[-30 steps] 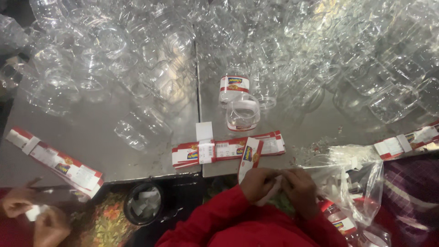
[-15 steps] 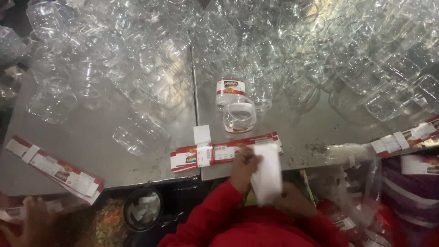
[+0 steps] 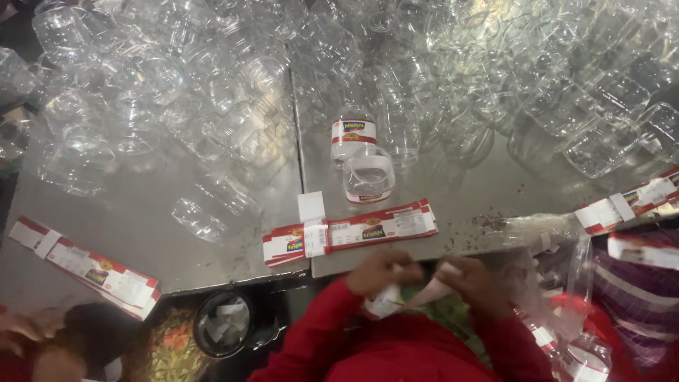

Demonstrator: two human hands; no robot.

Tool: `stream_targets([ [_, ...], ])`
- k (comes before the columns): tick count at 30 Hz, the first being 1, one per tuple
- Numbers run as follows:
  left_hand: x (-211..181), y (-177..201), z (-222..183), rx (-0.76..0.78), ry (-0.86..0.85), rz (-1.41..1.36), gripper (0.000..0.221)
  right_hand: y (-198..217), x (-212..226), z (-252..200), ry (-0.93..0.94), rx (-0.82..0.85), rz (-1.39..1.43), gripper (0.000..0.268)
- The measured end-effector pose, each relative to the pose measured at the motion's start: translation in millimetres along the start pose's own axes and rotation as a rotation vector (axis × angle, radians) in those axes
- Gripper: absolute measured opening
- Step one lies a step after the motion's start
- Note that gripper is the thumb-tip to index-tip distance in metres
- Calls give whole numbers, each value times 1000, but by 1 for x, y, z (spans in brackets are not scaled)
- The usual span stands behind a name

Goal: The person picks up clear plastic jars, peels adhesive labels from strips, applies the labels to the sides of the jars, and places the finished jars on a metal table.

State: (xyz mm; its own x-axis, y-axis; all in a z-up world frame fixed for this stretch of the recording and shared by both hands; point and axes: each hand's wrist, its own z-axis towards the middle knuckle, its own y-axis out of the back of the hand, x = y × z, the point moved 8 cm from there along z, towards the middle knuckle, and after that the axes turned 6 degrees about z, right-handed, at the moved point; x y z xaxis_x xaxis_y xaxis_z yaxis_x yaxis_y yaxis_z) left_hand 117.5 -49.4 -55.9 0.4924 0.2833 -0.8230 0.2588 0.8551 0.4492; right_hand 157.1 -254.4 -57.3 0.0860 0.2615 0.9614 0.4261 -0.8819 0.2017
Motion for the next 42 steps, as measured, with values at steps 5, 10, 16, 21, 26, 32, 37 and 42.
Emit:
stream_targets([
  [5, -24, -24, 7, -8, 290, -72, 26, -10, 28, 1, 117, -70, -195, 15],
  [10, -24, -13, 13, -107, 399, -10, 33, -19, 83, -18, 657, -186, -570, 17],
  [16, -18, -17, 12, -151, 323, 148, 29, -25, 37, -16, 704, -253, -581, 15],
  [21, -16, 2, 6, -245, 305, 152, 31, 33, -69, 18, 36, -222, 712, 11],
  [26, -8, 13, 6, -289, 433, 73, 34, 70, -25, -17, 206, -454, 589, 15],
  [32, -16, -13, 21, -149, 384, 30, 34, -6, 36, -24, 605, -330, -393, 20],
  [37, -9, -4, 11, -167, 325, 108, 32, 1, -34, 11, 28, -248, 465, 14],
  [42, 8, 14, 3, -241, 409, 172, 34, 48, 9, -29, 449, -319, -23, 12],
])
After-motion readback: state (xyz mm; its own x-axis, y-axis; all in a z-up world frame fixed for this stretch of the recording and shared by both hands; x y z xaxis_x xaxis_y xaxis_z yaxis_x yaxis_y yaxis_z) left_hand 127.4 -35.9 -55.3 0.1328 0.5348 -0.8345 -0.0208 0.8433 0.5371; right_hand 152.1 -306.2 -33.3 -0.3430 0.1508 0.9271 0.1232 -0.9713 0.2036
